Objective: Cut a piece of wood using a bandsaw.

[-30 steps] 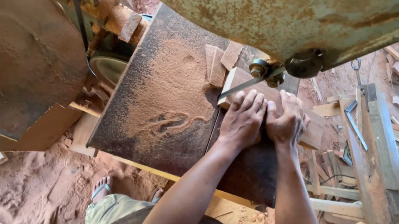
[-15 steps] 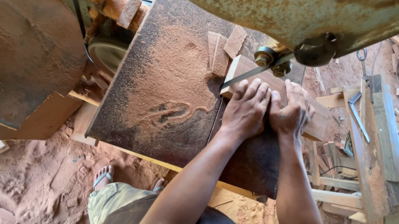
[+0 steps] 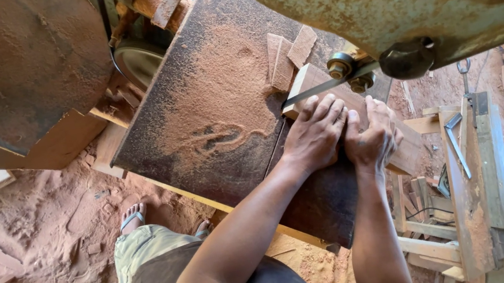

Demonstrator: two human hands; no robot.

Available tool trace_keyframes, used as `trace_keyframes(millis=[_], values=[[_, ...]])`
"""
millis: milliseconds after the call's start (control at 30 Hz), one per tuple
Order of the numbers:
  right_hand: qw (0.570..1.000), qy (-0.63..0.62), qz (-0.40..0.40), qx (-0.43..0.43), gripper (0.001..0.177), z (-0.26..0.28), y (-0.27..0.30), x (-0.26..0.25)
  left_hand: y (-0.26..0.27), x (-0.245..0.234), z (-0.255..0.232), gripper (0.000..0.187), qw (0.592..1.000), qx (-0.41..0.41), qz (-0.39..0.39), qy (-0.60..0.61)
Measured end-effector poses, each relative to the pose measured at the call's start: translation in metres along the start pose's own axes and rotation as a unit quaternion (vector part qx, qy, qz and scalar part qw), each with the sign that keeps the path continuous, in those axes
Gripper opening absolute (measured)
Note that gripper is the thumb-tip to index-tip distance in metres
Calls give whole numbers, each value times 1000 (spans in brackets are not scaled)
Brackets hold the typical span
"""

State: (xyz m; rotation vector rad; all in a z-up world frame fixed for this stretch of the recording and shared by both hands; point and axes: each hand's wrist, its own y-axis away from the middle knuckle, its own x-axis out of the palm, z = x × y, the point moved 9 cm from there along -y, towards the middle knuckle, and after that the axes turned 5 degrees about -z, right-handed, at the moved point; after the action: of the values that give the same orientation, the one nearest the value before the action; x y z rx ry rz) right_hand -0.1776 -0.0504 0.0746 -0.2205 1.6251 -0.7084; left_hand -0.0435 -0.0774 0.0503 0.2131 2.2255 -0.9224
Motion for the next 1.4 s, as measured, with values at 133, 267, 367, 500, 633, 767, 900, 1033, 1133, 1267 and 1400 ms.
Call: trace_keyframes(millis=[133,267,367,500,633,767,900,1033,1133,1267,1400], values=[[1000,1,3,0,49,1,-1,0,0,5,0,69,1000,2,11,4],[1000,-5,-1,3,49,-2,0,2,-1,3,0,68,1000,2,5,4],[1000,-3,-2,9,49,-2,-1,1,-2,3,0,68,1000,2,4,3],[1000,-2,1,9,50,1,-4,0,-5,-3,1,68,1000,5,-2,-7],[1000,-2,7,2,51,-2,-4,1,-2,2,0,67,1000,12,-22,-3],[1000,-13,5,0,51,-7,-3,3,-1,3,-1,70,999,28,-34,-22],[1000,-4,7,-5,52,-3,-1,0,0,8,-2,74,999,34,-28,-13],[1000,8,6,10,51,-1,0,-3,0,15,-1,81,1000,24,0,0],[1000,12,-2,8,51,-1,-1,-1,-3,0,-2,79,1000,22,2,-4],[1000,14,-7,12,51,-4,-1,2,-2,4,-1,78,1000,16,10,1],[1000,13,-6,12,51,-3,-1,0,-3,5,-1,76,1000,11,12,9]])
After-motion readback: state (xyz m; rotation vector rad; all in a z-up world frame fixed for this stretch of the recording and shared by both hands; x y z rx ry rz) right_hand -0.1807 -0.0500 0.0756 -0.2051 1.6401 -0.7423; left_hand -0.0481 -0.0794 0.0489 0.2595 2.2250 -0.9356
